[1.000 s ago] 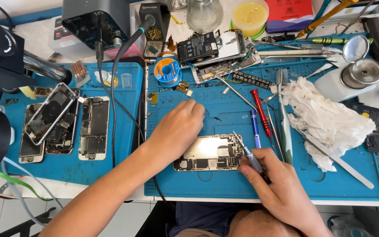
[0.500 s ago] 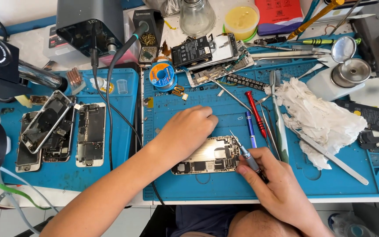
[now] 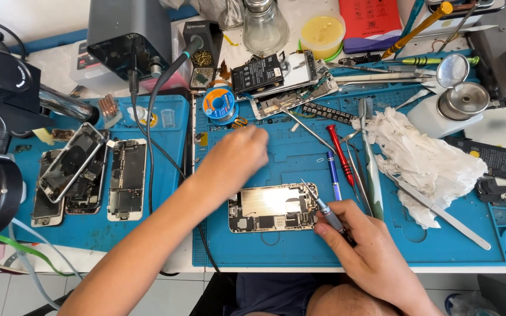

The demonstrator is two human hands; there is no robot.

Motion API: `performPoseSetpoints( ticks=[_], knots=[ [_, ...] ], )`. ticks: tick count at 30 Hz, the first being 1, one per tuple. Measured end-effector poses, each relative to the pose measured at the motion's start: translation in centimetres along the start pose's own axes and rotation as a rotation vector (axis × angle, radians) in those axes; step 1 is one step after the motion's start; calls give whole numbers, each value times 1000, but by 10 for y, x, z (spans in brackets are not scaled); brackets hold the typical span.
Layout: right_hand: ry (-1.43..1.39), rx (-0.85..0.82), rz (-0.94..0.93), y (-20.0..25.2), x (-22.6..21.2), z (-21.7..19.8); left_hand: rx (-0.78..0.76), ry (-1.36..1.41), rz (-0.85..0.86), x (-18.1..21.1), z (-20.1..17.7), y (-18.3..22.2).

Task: The person uses a screwdriver to remove screws from the internal frame of a disassembled smartphone. They then place the phone down, pick up a second disassembled smartphone, and use the screwdriver to remove screws from its back cover.

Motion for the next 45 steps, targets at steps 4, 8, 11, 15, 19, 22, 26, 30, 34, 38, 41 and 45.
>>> performPoseSetpoints(
  ticks=[4, 8, 11, 15, 19, 22, 26, 30, 34, 38, 41, 45],
  knots=[
    [7, -22, 24, 0, 1, 1, 167, -38, -39, -35, -14, -4],
    [11, -14, -3, -1, 2, 1, 230, -52, -41, -39, -24, -8],
    [-4, -19, -12, 0, 2, 1, 285, -13, -16, -38, -26, -8],
    [10, -20, -15, -1, 0, 1, 259, 55, -29, -37, -30, -5],
    [4, -21, -18, 0, 1, 2, 266, -7, -44, -39, -30, -1],
    [17, -20, -4, -1, 2, 2, 280, -63, -76, -40, -30, 3],
    [19, -19, -8, -1, -1, 1, 285, -98, -81, -29, -35, 14],
    [16, -19, -18, -1, -1, 1, 388, -88, 39, -3, -45, 35],
    [37, -21, -10, -1, 0, 2, 223, -351, 124, 15, -28, 55],
    [39, -7, -27, -2, -3, 1, 363, -811, -2, 20, -46, 65],
    [34, -5, -30, -2, -4, 1, 329, -591, 90, 22, -36, 64],
    [28, 5, -23, -2, -4, 1, 405, -687, 14, 25, -46, 64]
  ],
)
Point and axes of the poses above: each hand's wrist, its own y-axis away from the middle knuckle, its own z-axis out of the palm, x = y × z, the point moved 8 cm from there along -y, towards the middle knuckle, and after that the axes turned 9 degrees about -y, right-handed, at the moved point
